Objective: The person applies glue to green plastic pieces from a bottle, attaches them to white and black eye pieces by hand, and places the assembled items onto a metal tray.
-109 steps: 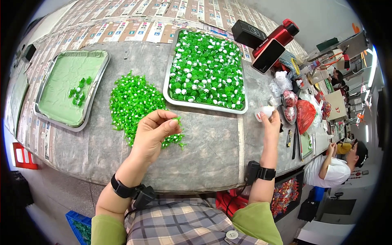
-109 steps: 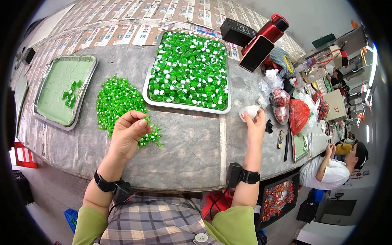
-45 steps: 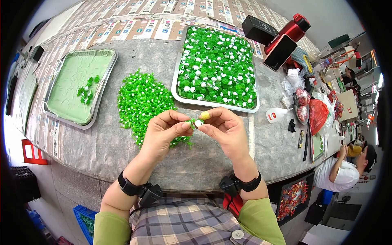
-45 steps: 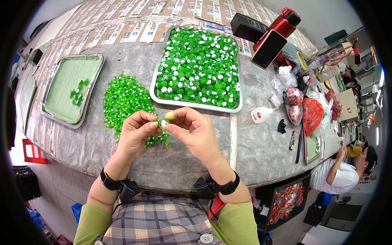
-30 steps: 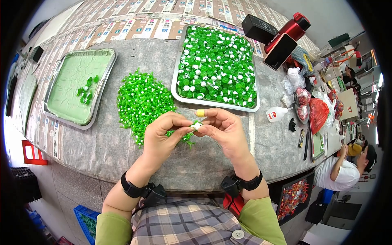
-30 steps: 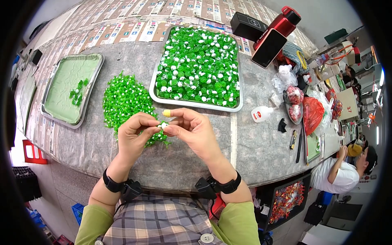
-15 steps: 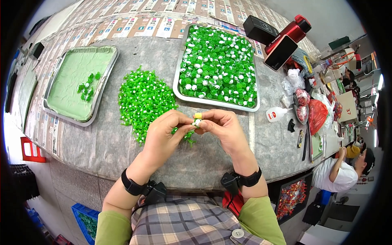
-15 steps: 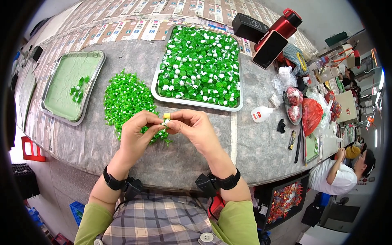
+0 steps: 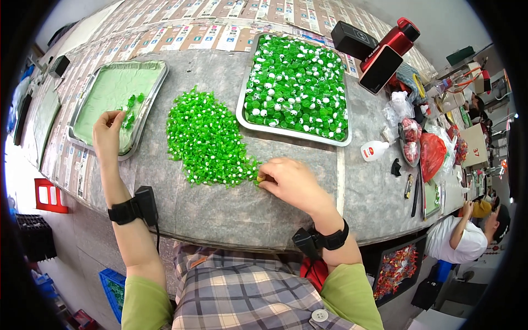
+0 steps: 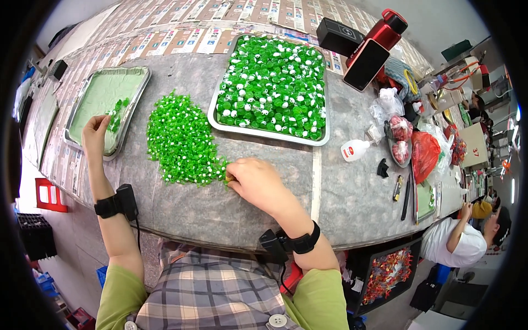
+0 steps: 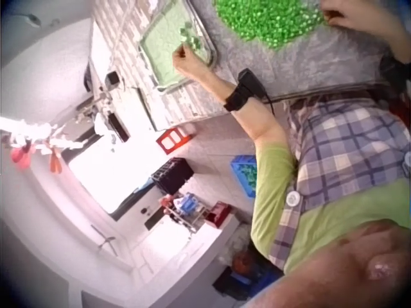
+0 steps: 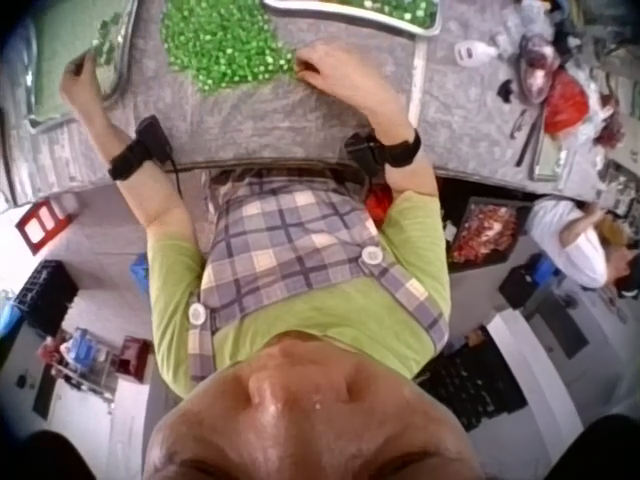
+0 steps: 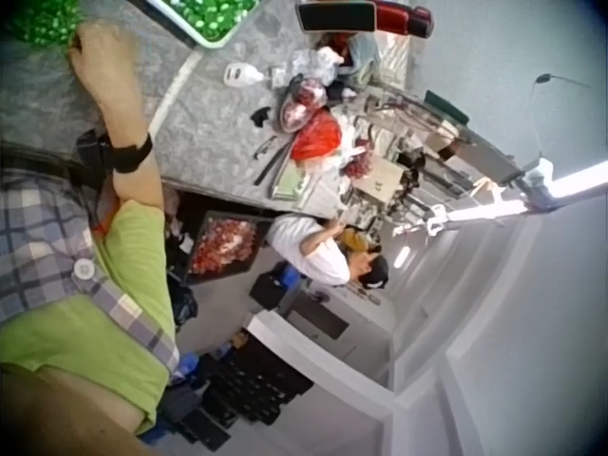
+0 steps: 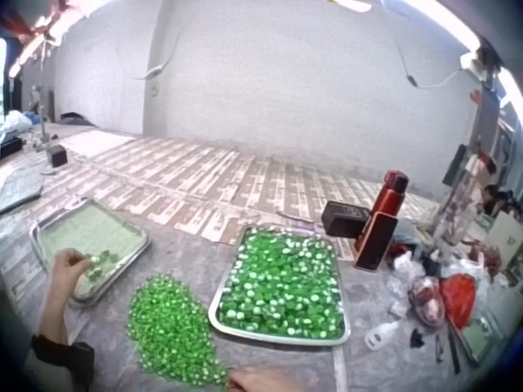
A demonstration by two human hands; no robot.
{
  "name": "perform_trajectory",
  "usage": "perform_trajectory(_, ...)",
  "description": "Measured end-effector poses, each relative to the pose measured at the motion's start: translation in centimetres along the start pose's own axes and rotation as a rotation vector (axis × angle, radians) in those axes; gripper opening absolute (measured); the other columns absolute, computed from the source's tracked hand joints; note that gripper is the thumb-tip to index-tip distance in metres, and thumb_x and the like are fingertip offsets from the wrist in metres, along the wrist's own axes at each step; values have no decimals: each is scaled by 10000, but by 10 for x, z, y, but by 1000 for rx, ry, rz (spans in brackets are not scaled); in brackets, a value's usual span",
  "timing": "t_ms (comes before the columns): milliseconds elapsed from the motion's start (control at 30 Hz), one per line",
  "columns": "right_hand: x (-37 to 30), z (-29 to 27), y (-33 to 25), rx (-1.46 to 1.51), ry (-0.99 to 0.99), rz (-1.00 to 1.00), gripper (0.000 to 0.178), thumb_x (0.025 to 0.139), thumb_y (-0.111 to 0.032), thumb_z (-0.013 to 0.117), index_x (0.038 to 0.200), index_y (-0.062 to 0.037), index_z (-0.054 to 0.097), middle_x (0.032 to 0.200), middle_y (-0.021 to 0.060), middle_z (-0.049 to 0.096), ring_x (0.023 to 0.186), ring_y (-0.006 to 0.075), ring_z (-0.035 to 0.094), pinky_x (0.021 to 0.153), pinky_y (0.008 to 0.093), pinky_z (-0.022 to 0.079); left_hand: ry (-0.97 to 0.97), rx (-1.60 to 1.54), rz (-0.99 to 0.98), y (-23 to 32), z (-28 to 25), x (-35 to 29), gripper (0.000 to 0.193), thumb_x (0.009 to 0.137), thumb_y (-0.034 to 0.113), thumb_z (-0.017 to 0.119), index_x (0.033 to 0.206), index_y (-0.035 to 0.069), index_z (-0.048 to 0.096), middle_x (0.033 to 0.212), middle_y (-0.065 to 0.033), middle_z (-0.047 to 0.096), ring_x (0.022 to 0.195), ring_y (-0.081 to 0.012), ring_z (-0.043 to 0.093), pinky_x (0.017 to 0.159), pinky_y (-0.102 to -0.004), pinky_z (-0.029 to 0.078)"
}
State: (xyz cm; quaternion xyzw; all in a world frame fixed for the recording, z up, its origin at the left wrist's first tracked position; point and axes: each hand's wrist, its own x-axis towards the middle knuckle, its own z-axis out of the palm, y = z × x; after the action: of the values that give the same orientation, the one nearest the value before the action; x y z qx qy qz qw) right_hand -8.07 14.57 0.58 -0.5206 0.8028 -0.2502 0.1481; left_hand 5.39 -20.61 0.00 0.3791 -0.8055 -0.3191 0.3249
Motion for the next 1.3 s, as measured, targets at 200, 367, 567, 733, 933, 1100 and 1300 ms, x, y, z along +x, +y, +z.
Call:
perform_trajectory(200,1,-5,4,3,-47,10,119,689,-148,584,744,-50,543,711,92,560,695,239,549,610,334,440,91,163,164,27,8,-14,237,724,175,606,920,43,592,862,-58,546,708,-133,488,621,-248,397)
perform_trajectory(367,-4,-26,12,919,-126,204,111,740,-90,584,812,-11,552,720,20,561,627,65,505,582,199,405,-635,-315,471,130,49,-99,228,701,47,615,925,90,611,897,-66,566,779,-155,539,671,-249,429)
perform_trajectory(567,-4,-30,13,1217,-87,177,116,745,-53,594,837,3,551,757,5,560,702,56,512,631,185,416,-768,-488,557,150,78,-140,207,700,22,605,897,85,626,804,-63,566,707,-144,554,594,-228,445)
perform_trajectory(733,-34,-71,19,620,861,214,121,768,-82,570,859,-3,577,687,-6,558,597,48,496,542,168,388,-739,-880,-42,132,89,-137,153,787,48,543,917,-16,595,769,-47,572,672,-116,573,628,-209,476)
perform_trajectory(933,-102,-92,99,285,1451,487,264,745,-159,619,929,7,527,861,47,537,763,76,484,634,191,391,-810,-1065,-350,127,91,-133,213,816,135,524,973,-1,571,798,-59,581,713,-114,567,663,-243,494)
perform_trajectory(1100,-114,-66,141,328,975,709,443,662,-191,692,1009,8,502,971,92,529,869,127,489,707,252,402,-867,-1103,-393,126,90,-135,222,810,117,529,997,1,561,817,-64,585,736,-116,565,690,-250,492)
perform_trajectory(1300,-98,-71,123,352,969,676,329,692,-121,656,951,24,514,856,60,572,784,105,526,687,221,415,-909,-1126,-408,126,91,-135,232,812,99,522,1020,0,549,846,-64,582,755,-121,562,699,-256,492)
